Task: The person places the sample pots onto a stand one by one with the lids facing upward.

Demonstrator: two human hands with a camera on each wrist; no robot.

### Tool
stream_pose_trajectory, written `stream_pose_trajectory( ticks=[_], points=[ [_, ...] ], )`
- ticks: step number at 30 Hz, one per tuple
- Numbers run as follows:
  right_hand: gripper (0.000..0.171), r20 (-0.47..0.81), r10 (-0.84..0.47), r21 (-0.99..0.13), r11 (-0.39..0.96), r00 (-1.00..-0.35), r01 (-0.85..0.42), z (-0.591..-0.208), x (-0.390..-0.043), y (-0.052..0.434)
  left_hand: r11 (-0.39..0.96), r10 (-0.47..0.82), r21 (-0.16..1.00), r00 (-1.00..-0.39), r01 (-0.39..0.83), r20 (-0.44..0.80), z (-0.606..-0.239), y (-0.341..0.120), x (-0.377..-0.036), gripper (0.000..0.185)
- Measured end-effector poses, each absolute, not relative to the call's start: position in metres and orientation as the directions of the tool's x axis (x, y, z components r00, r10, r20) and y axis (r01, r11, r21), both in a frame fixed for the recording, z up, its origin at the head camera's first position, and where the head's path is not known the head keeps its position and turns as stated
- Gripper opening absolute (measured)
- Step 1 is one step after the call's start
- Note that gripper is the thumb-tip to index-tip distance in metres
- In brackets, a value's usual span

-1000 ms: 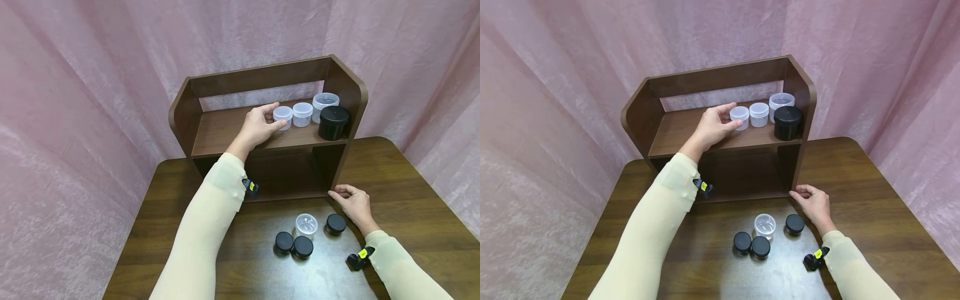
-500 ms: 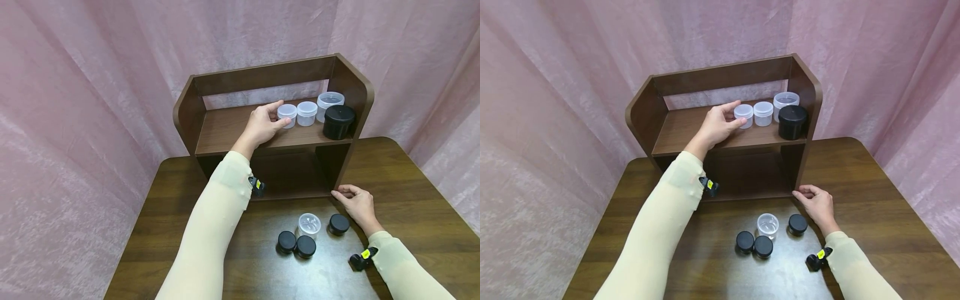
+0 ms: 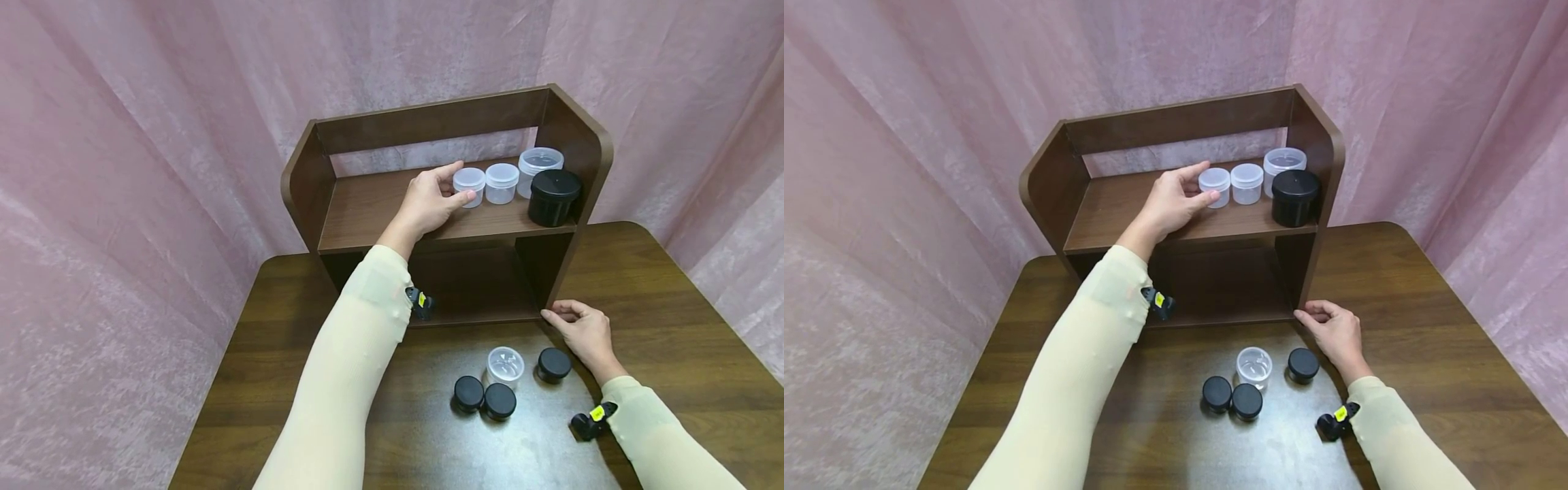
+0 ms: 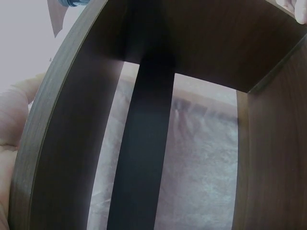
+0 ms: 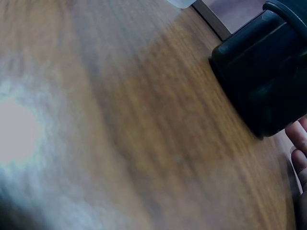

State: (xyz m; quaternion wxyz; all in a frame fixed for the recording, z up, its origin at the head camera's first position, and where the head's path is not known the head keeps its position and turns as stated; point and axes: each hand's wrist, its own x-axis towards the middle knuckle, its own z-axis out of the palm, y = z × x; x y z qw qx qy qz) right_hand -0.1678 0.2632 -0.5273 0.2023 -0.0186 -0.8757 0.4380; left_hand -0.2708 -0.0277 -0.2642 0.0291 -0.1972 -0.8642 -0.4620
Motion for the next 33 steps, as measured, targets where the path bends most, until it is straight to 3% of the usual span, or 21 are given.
stream_pose_trajectory(
  ticks=[33],
  points=[
    [0.029, 0.311, 0.21, -0.775, 0.621, -0.927, -0.119, -0.5282, -0.1679, 0.2656, 0.505, 0.32, 0.789, -0.925, 0.349, 0.205, -0.2639, -0.0262, -0.2725, 0.064]
  ],
)
